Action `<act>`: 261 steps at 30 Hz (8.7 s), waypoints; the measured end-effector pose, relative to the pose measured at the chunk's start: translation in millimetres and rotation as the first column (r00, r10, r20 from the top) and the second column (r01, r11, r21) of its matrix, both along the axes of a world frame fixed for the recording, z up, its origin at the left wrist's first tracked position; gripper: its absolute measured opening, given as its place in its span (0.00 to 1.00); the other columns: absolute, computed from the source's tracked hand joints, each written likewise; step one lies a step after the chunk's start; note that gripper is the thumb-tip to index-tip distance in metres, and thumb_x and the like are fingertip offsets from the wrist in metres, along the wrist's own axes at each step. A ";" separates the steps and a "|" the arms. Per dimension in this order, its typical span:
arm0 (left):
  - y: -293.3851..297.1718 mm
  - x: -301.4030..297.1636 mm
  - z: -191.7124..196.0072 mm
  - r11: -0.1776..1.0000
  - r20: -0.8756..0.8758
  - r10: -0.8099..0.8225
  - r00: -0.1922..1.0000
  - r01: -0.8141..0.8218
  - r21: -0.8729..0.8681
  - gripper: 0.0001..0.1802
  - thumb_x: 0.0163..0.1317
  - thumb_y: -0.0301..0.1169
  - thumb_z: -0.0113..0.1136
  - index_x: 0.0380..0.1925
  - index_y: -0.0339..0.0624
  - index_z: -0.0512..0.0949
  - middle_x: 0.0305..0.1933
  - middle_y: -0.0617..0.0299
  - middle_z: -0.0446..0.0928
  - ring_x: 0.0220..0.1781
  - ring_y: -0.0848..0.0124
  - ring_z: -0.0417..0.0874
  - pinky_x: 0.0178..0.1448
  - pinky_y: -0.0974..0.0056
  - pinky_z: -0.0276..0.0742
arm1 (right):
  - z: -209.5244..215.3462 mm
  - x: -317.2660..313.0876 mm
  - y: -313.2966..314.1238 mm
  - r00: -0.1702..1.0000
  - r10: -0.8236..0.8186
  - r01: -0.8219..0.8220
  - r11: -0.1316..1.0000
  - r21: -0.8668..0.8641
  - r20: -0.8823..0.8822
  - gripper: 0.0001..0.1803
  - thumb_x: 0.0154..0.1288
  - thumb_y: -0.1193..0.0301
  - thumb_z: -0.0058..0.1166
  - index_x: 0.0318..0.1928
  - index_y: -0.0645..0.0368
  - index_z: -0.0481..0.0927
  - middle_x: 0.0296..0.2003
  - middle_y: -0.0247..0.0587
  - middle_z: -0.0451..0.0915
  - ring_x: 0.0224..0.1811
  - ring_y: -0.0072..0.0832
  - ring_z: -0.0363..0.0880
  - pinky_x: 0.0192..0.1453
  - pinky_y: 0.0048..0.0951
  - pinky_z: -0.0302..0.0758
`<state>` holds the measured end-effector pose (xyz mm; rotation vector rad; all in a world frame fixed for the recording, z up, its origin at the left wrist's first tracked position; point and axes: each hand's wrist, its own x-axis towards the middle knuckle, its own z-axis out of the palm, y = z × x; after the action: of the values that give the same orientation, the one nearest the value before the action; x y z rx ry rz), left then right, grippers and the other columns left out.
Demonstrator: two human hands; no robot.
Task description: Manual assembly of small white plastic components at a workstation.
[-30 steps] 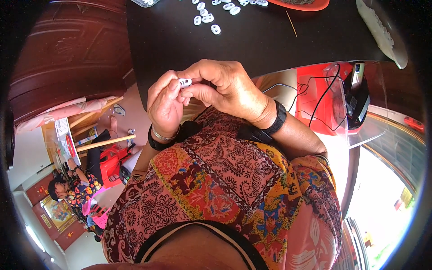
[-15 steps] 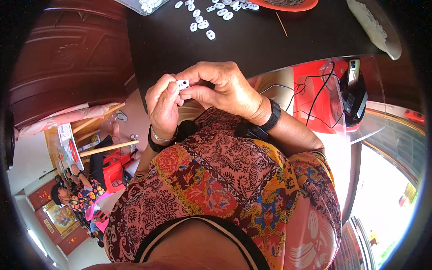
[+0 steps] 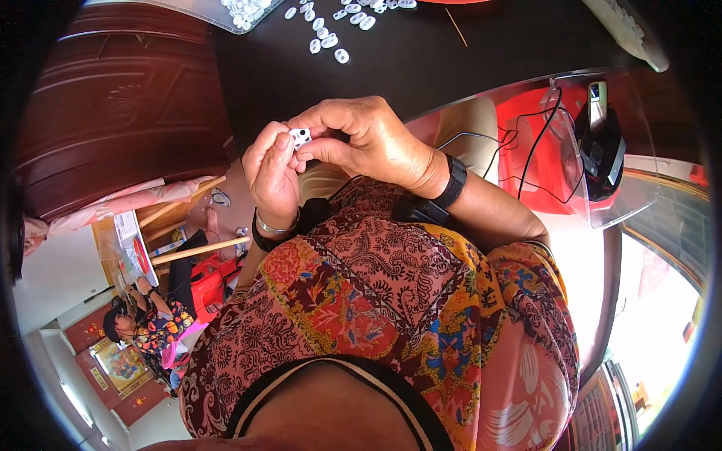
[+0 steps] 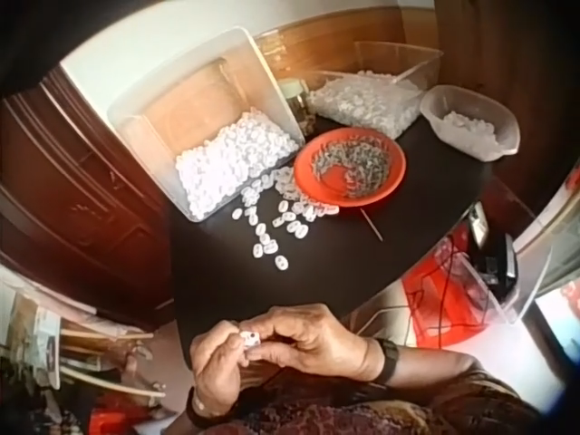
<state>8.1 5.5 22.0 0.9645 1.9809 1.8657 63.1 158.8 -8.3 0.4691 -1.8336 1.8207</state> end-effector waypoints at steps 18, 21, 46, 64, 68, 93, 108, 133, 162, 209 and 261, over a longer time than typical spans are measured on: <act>-1.9 -1.0 -7.7 0.999 0.220 -0.024 0.975 0.013 0.053 0.17 0.65 0.31 0.45 0.18 0.36 0.65 0.15 0.67 0.61 0.18 0.81 0.59 0.23 0.72 0.53 | -3.2 -2.9 0.2 0.998 -0.028 0.034 0.992 0.124 -0.050 0.10 0.56 0.74 0.62 0.39 0.62 0.78 0.29 0.40 0.81 0.31 0.29 0.83 0.33 0.23 0.77; -2.0 -4.6 -11.4 0.997 0.188 -0.044 0.981 0.031 0.070 0.17 0.64 0.31 0.45 0.16 0.37 0.63 0.14 0.69 0.59 0.18 0.82 0.57 0.22 0.71 0.52 | -3.2 -3.4 -1.5 0.999 -0.037 0.042 0.988 0.146 -0.038 0.11 0.56 0.75 0.61 0.39 0.62 0.77 0.29 0.41 0.81 0.31 0.30 0.84 0.32 0.22 0.78; 1.0 -0.1 -19.0 0.987 0.188 -0.025 0.982 -0.005 0.160 0.16 0.65 0.32 0.43 0.18 0.36 0.65 0.16 0.67 0.64 0.17 0.82 0.59 0.21 0.73 0.54 | -1.3 -2.8 -5.8 0.998 -0.058 0.063 0.981 0.186 -0.032 0.13 0.55 0.77 0.63 0.41 0.64 0.76 0.31 0.40 0.82 0.29 0.25 0.83 0.32 0.22 0.79; -0.9 4.8 -18.3 1.000 -0.034 0.018 0.999 -0.018 0.016 0.12 0.66 0.28 0.41 0.26 0.32 0.68 0.24 0.63 0.65 0.25 0.77 0.63 0.28 0.70 0.59 | 8.6 7.9 2.7 0.981 -0.028 -0.003 0.987 0.161 0.192 0.11 0.56 0.77 0.62 0.40 0.62 0.78 0.33 0.40 0.81 0.36 0.25 0.82 0.38 0.23 0.78; -5.0 7.3 -19.2 1.000 0.113 -0.001 0.994 0.000 0.008 0.14 0.65 0.29 0.44 0.19 0.38 0.63 0.20 0.67 0.60 0.23 0.80 0.59 0.27 0.71 0.55 | 15.4 8.5 4.5 0.996 -0.019 0.003 0.985 0.173 0.091 0.08 0.56 0.76 0.61 0.38 0.60 0.80 0.30 0.41 0.81 0.33 0.33 0.83 0.35 0.28 0.77; -11.4 -3.8 -28.9 0.996 0.137 -0.058 0.989 0.048 0.075 0.10 0.61 0.26 0.48 0.22 0.33 0.70 0.19 0.63 0.67 0.20 0.80 0.65 0.25 0.71 0.61 | 94.6 -116.5 195.5 0.827 -0.539 0.245 0.093 0.965 -0.158 0.09 0.57 0.64 0.54 0.34 0.54 0.81 0.29 0.46 0.81 0.34 0.41 0.80 0.38 0.39 0.75; -13.0 -5.8 -22.7 0.993 0.200 -0.112 0.973 0.102 0.058 0.08 0.61 0.24 0.48 0.24 0.31 0.70 0.21 0.61 0.69 0.23 0.76 0.67 0.29 0.70 0.64 | 66.5 -127.6 111.2 0.972 -0.220 -0.042 0.162 0.986 0.078 0.09 0.56 0.69 0.53 0.37 0.56 0.81 0.32 0.42 0.79 0.36 0.40 0.78 0.40 0.38 0.74; 3.7 -4.6 -19.0 0.983 0.276 -0.156 0.948 0.123 0.135 0.14 0.67 0.36 0.45 0.30 0.35 0.70 0.19 0.69 0.64 0.22 0.82 0.62 0.27 0.73 0.58 | 67.0 -22.9 32.4 0.973 0.005 -0.147 0.785 0.601 0.232 0.04 0.53 0.77 0.59 0.31 0.63 0.78 0.27 0.40 0.76 0.28 0.34 0.78 0.31 0.30 0.73; 5.0 -6.1 -28.1 0.960 0.394 -0.050 0.918 -0.065 0.273 0.08 0.60 0.23 0.48 0.23 0.34 0.72 0.19 0.67 0.66 0.20 0.81 0.63 0.25 0.73 0.59 | 47.0 -108.3 226.1 0.793 -0.570 0.164 -0.144 0.976 -0.217 0.12 0.58 0.70 0.50 0.42 0.49 0.82 0.41 0.40 0.78 0.45 0.40 0.77 0.48 0.41 0.74; 2.8 -9.0 -31.8 0.979 0.266 -0.040 0.963 -0.015 0.202 0.08 0.59 0.24 0.50 0.23 0.33 0.74 0.15 0.69 0.66 0.17 0.83 0.63 0.22 0.74 0.57 | 42.7 -111.3 223.1 0.823 -0.566 0.148 0.136 0.980 -0.046 0.09 0.52 0.68 0.52 0.33 0.58 0.76 0.29 0.47 0.79 0.34 0.45 0.78 0.39 0.41 0.74; 3.7 -1.5 -21.4 0.996 0.178 -0.045 0.983 0.031 0.082 0.13 0.67 0.34 0.49 0.30 0.34 0.72 0.24 0.66 0.69 0.23 0.80 0.65 0.30 0.74 0.62 | 41.5 -5.2 36.9 0.747 0.149 -0.149 0.987 -0.055 0.648 0.10 0.66 0.68 0.53 0.38 0.64 0.80 0.28 0.31 0.78 0.28 0.15 0.73 0.35 0.17 0.72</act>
<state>6.6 9.2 0.6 0.8160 1.7845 1.9488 57.9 195.7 33.2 -0.0559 -2.2891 2.2929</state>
